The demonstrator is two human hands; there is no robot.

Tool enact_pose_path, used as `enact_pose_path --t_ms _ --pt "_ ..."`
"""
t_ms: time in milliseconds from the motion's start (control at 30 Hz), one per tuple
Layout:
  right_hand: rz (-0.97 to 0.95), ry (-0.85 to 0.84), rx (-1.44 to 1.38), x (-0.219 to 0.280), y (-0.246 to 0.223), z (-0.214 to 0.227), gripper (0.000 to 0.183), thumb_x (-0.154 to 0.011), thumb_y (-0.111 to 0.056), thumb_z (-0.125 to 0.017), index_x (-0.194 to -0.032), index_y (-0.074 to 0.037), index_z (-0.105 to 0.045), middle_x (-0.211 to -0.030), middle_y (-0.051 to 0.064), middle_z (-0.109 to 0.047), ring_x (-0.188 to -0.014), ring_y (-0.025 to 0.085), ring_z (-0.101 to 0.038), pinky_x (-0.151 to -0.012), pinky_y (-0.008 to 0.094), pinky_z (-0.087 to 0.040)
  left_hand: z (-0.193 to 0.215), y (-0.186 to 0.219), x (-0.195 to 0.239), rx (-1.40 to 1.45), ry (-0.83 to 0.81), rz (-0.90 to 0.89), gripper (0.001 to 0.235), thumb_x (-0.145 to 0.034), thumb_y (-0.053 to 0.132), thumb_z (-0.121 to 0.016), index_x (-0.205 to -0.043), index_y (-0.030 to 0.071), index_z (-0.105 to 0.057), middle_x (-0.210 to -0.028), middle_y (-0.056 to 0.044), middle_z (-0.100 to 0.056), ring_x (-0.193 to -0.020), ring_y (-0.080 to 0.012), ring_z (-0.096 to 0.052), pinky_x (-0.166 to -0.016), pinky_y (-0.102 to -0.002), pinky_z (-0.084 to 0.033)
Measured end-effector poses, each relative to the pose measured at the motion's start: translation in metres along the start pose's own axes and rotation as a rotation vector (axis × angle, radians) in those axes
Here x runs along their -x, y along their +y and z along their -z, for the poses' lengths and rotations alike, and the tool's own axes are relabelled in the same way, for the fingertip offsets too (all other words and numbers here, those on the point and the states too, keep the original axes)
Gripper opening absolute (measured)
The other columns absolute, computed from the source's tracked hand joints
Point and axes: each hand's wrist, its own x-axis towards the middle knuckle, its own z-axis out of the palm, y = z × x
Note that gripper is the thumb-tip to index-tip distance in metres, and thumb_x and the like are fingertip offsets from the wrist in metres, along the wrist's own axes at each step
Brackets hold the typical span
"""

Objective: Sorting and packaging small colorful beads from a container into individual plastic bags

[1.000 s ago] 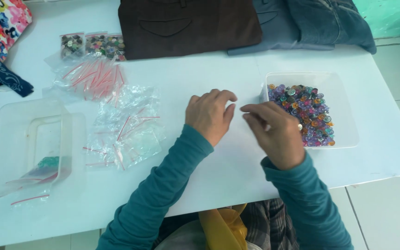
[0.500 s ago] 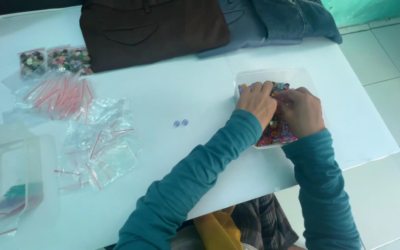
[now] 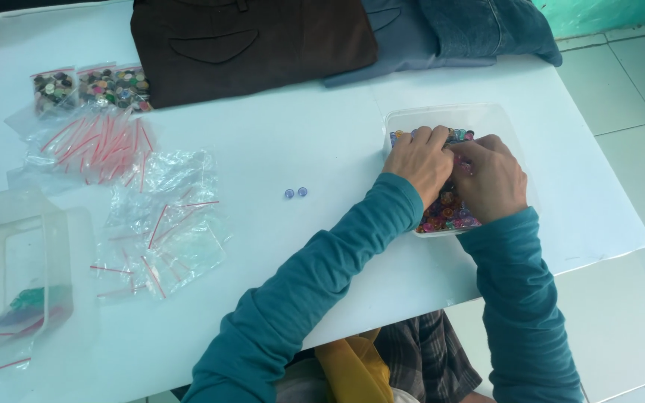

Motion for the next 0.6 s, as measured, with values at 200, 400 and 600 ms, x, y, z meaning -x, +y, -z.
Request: enact_pose_path --t_ms 200,400,600 --pt "0.181 0.219 -0.251 0.003 0.008 -0.005 0.017 -0.103 -0.020 -0.085 -0.116 -0.010 -0.080 -0.097 0.013 -0.063 -0.080 0.028 -0.065 -0.067 0.040 -0.054 0.063 -0.022 0.036 0.184 0.070 0.030 0.015 -0.094 0.028 -0.066 -0.095 0.015 -0.059 -0.095 0.002 -0.036 -0.080 -0.0209 -0.047 -0.066 -0.036 -0.033" --pt "0.341 0.218 -0.489 0.032 -0.085 0.033 0.015 -0.101 0.001 -0.082 -0.114 0.005 -0.075 -0.107 0.018 -0.066 -0.077 0.023 -0.055 -0.069 0.033 -0.050 0.132 -0.070 0.119 0.273 0.024 0.268 0.018 -0.090 0.032 -0.076 -0.093 0.015 -0.072 -0.091 -0.004 -0.069 -0.075 -0.0255 -0.068 -0.069 -0.042 -0.050" --pt "0.556 0.164 -0.668 0.056 -0.155 -0.005 0.018 -0.086 0.006 -0.081 -0.103 0.000 -0.079 -0.096 0.022 -0.067 -0.073 0.028 -0.067 -0.059 0.039 -0.060 0.138 -0.105 0.196 0.293 -0.225 0.434 0.019 -0.096 0.033 -0.067 -0.106 0.017 -0.066 -0.095 -0.001 -0.064 -0.083 -0.0211 -0.071 -0.076 -0.041 -0.052"
